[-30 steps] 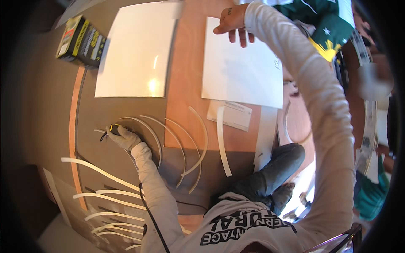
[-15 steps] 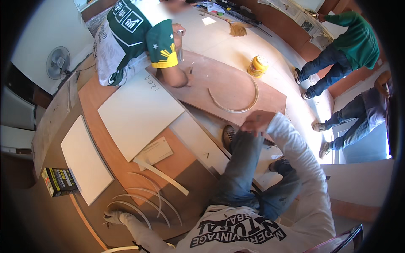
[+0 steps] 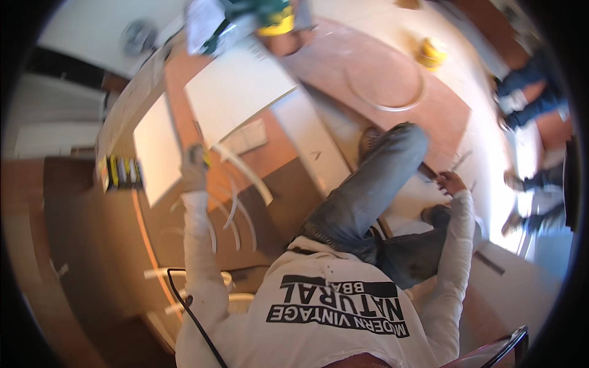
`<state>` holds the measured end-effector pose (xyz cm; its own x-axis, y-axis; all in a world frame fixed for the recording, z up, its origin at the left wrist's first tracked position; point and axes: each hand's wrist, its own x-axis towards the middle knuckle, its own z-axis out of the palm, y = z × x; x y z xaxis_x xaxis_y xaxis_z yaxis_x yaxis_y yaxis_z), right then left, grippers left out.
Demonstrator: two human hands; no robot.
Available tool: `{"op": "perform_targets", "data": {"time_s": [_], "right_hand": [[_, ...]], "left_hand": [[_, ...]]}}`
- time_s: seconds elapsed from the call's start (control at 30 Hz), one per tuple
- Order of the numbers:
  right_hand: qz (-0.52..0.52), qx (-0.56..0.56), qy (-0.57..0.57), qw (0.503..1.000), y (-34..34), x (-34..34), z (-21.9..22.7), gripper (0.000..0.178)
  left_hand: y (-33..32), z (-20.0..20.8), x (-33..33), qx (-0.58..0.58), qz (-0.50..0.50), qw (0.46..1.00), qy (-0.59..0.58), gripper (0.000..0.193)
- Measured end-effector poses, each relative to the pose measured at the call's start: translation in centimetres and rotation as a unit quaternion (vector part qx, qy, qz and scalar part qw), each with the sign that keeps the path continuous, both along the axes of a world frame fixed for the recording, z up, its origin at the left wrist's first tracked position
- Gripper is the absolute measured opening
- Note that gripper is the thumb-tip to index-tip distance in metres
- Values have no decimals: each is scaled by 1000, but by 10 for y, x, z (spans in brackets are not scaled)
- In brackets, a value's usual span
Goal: The person sits on the floor and assembles white wooden panels by attaching thin wooden strips to their edges. They handle the panels and strips, aligning and fitting them together while other people work nearby.
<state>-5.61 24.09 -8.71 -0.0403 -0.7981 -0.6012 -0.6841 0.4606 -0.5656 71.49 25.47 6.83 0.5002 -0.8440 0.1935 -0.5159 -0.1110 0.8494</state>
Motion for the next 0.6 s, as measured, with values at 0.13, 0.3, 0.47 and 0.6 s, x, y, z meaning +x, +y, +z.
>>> {"op": "perform_targets", "data": {"time_s": [0.13,0.3,0.47,0.6], "right_hand": [[-28,-45,-19,998,-8,38,74,42],[-80,-197,76,974,13,42,90,40],[-86,-84,91,989,37,58,94,29],[-182,-357,295,867,8,58,-3,17]], "left_hand": [[-18,-12,-166,164,-290,887,-320,40],[8,-79,-212,205,-368,812,-403,57],[15,-60,-211,314,-329,734,-504,65],[-9,-57,-209,426,-305,654,-546,77]]}}
